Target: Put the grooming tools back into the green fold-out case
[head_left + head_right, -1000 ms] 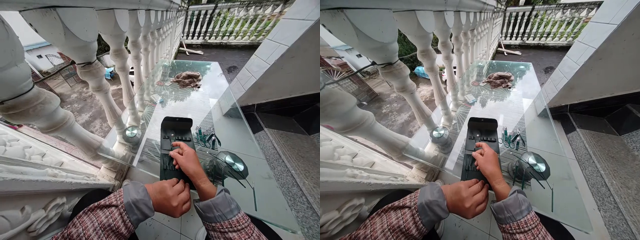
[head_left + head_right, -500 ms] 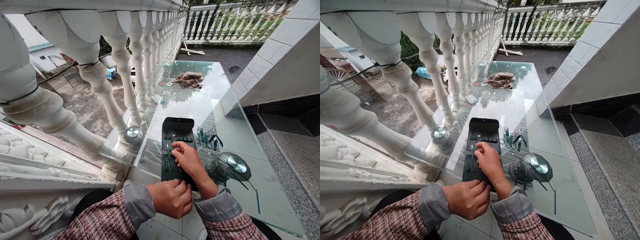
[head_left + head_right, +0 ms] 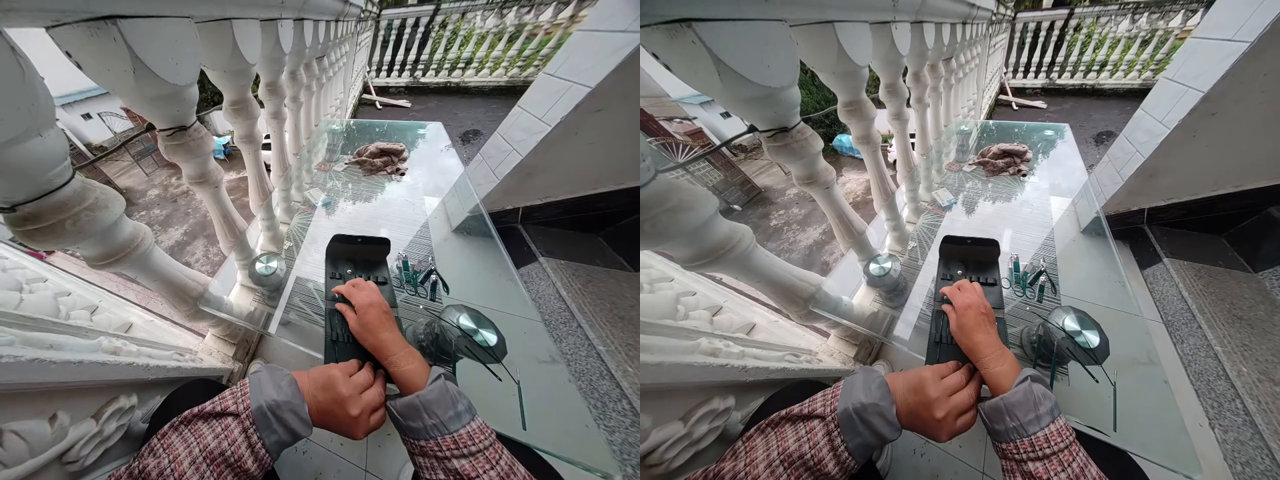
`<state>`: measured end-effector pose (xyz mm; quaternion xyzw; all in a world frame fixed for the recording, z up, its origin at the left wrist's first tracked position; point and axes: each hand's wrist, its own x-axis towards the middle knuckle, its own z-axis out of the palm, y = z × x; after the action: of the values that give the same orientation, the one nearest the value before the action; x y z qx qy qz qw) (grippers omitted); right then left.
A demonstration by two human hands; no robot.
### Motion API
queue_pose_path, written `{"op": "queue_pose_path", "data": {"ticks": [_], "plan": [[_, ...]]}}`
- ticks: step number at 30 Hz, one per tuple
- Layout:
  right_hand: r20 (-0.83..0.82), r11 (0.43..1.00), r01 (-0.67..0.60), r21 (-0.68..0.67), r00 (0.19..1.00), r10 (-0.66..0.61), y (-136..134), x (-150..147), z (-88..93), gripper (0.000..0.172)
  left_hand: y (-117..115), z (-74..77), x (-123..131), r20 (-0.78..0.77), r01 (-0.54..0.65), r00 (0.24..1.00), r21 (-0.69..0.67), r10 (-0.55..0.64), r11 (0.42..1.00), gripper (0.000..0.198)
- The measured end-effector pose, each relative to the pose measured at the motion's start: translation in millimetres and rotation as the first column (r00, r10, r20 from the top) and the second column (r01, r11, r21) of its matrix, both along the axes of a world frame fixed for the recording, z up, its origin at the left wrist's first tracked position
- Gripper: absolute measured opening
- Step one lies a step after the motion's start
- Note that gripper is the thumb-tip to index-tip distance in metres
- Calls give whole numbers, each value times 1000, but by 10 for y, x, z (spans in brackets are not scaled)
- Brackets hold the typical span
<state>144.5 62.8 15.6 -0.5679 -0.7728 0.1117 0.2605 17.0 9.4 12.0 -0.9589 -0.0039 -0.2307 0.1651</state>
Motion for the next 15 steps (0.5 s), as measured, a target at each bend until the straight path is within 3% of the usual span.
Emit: {"op": "queue_pose_path", "data": {"ticks": [15], "plan": [[153, 997, 55, 57, 986, -63, -55, -20, -18, 15, -15, -7, -3, -57, -19, 998, -36, 17, 999, 22]]}}
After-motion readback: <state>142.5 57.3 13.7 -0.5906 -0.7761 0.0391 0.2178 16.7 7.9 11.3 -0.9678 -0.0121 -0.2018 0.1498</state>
